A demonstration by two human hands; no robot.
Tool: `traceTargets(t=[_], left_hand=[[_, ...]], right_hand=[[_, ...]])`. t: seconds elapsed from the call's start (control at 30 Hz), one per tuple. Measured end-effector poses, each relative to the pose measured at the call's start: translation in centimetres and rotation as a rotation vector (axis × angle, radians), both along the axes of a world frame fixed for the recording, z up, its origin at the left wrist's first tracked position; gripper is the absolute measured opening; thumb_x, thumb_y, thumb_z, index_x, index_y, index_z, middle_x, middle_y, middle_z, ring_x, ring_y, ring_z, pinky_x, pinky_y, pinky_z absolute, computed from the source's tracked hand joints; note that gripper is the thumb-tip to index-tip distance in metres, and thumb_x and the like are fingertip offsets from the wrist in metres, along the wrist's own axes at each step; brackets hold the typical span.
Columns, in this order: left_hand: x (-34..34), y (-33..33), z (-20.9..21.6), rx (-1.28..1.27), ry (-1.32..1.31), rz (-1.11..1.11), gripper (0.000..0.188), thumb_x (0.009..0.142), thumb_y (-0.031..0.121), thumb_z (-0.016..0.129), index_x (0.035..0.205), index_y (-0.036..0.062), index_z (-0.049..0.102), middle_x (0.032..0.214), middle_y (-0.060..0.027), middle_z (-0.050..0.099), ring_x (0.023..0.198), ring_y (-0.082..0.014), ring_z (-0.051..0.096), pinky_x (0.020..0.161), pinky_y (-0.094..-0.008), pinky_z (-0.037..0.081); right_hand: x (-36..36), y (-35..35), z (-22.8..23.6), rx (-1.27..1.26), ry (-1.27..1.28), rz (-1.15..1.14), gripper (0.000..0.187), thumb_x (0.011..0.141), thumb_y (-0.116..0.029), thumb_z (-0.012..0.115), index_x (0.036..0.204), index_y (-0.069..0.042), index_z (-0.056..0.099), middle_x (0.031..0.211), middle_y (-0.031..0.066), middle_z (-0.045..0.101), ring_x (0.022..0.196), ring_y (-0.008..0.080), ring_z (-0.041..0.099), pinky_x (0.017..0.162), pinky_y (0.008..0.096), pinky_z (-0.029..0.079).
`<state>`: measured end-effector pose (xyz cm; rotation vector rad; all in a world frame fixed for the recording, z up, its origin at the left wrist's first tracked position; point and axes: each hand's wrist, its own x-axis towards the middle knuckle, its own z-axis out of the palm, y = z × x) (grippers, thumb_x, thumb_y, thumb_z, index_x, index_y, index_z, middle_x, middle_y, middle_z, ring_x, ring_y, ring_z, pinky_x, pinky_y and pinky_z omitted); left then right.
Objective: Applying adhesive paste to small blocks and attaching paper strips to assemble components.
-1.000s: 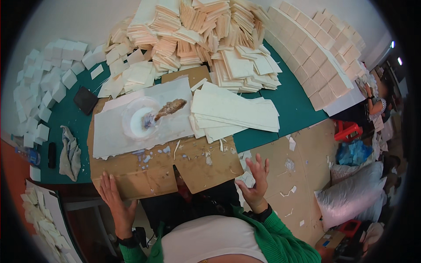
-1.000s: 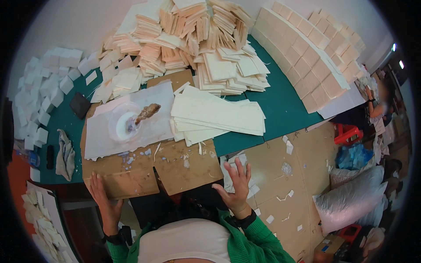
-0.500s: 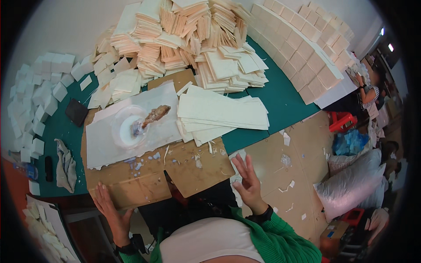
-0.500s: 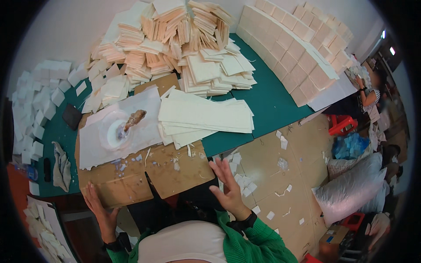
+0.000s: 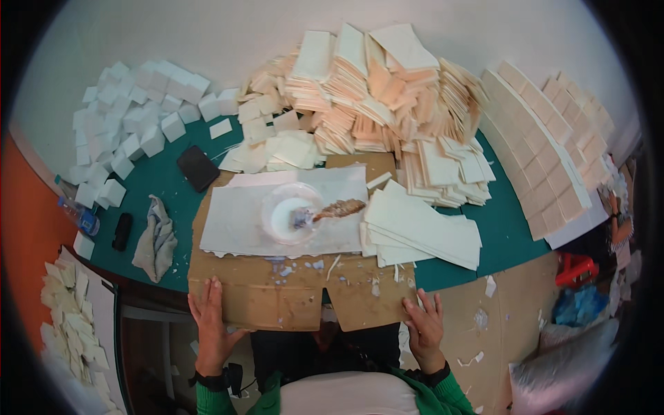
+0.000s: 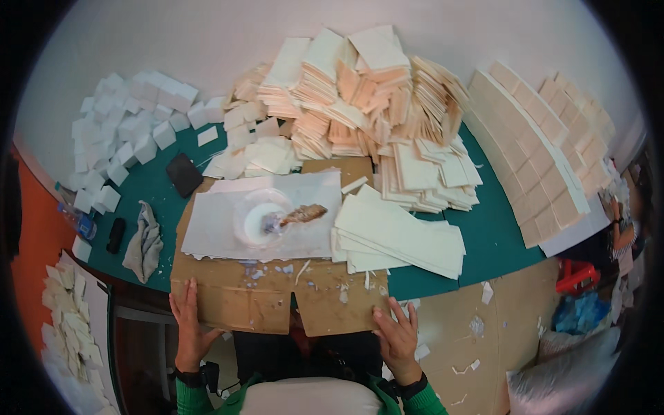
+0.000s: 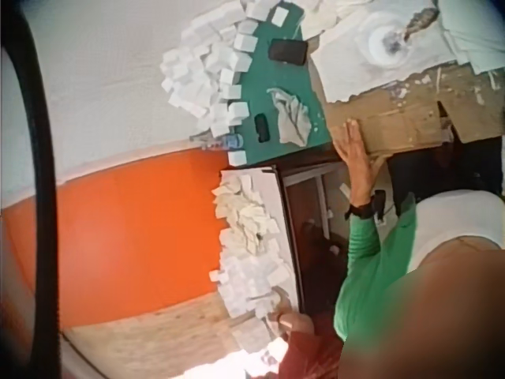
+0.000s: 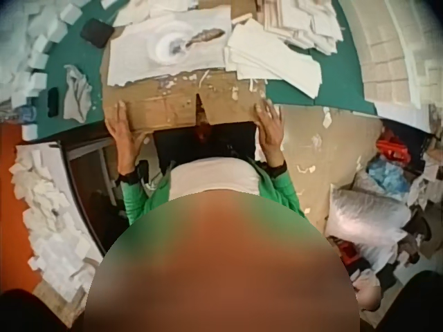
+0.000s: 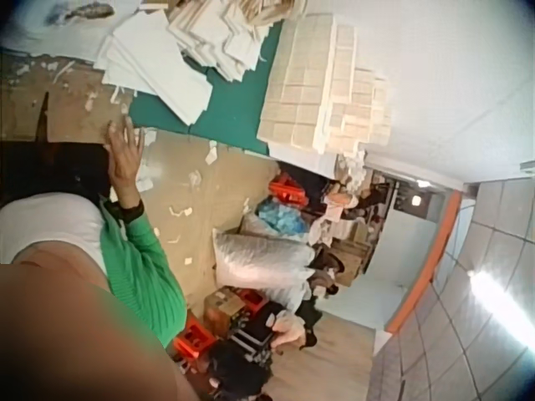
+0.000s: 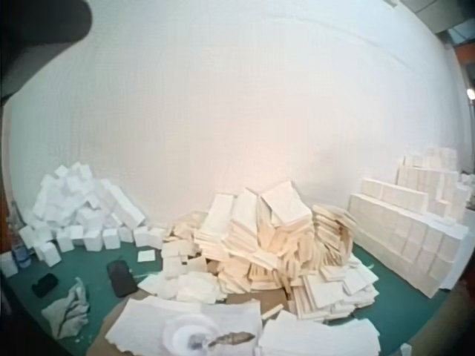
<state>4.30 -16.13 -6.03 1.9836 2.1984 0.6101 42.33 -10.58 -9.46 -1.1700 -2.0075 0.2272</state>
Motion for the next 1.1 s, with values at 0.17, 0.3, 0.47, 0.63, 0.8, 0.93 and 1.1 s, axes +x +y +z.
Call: traceTargets(t=[0.17,0.3,0.47,0.63,0.8,0.93,1.1], left_hand=[[-0.4,-0.3,-0.4,0.012,0.016,-0.028,0.117,0.049,0.011,0.086,0.145,0.0031,0.02,0.149,-0.0163,0.027,0.139,-0.0345,0.022,0.114,-0.0524,0.005],[-0.5,-1.0,1.2,0.005,-0.049,-0.073,0.113,0.055,0.02,0.086,0.145,0.0026,0.02,0.149,-0.0182,0.026,0.14,-0.0355,0.02,0.114,-0.0496,0.006],[0.5,0.6,3.0,0.189,-0.74,-0.243,0.092,0.078,0.039,0.071,0.146,0.0032,0.021,0.152,-0.0186,0.022,0.141,-0.034,0.017,0.114,-0.0456,0.01],[3.7,2.8,5.9,0.261,-0.993,-0.432,0.082,0.091,0.053,0.048,0.146,-0.0007,0.018,0.152,-0.0194,0.018,0.142,-0.0317,0.015,0.114,-0.0388,0.011],[7.6,4.3,7.3,0.165,-1.189,-0.578,0.08,0.095,0.055,0.035,0.146,-0.0037,0.015,0.152,-0.0194,0.019,0.142,-0.0297,0.017,0.114,-0.0383,0.013],[7.4,5.0,7.3,0.066,-1.758,-0.526,0.078,0.095,0.052,0.037,0.146,-0.0028,0.014,0.151,-0.0182,0.022,0.141,-0.0289,0.02,0.114,-0.0384,0.019],[5.5,6.6,8.2,0.062,-1.959,-0.442,0.066,0.097,0.037,0.045,0.144,-0.0015,0.021,0.144,-0.0185,0.035,0.135,-0.0266,0.034,0.11,-0.0359,0.029]], right_hand=[[1.0,-0.3,-0.9,0.0,-0.053,0.044,0.034,0.08,-0.001,0.061,0.114,-0.005,0.061,0.108,0.0109,0.067,0.121,0.0356,0.052,0.107,0.0544,0.027],[2.3,-1.3,0.1,-0.047,-0.077,0.066,0.031,0.084,-0.014,0.061,0.113,-0.002,0.06,0.109,0.0139,0.066,0.12,0.0361,0.052,0.106,0.0538,0.028],[2.4,-1.3,3.8,-0.194,0.392,0.032,0.072,0.089,-0.053,0.049,0.134,0.003,0.041,0.13,0.0233,0.05,0.129,0.0344,0.042,0.11,0.0482,0.024],[-5.9,3.2,8.4,-0.852,1.184,0.743,0.092,0.088,-0.069,0.029,0.147,-0.001,0.011,0.154,0.0183,0.013,0.142,0.0298,0.015,0.115,0.0415,0.011],[-9.4,4.5,10.1,-1.114,1.337,0.944,0.091,0.089,-0.068,0.03,0.147,-0.001,0.011,0.154,0.0172,0.011,0.142,0.0283,0.014,0.115,0.0411,0.013],[-10.0,5.2,10.6,-1.092,1.289,0.91,0.077,0.092,-0.052,0.045,0.144,0.0,0.022,0.147,0.0182,0.026,0.135,0.0274,0.029,0.11,0.0393,0.026],[-8.3,9.6,11.6,-0.83,0.871,0.654,0.023,0.088,-0.008,0.063,0.108,0.001,0.059,0.101,0.011,0.064,0.087,0.0173,0.063,0.077,0.0269,0.051]])
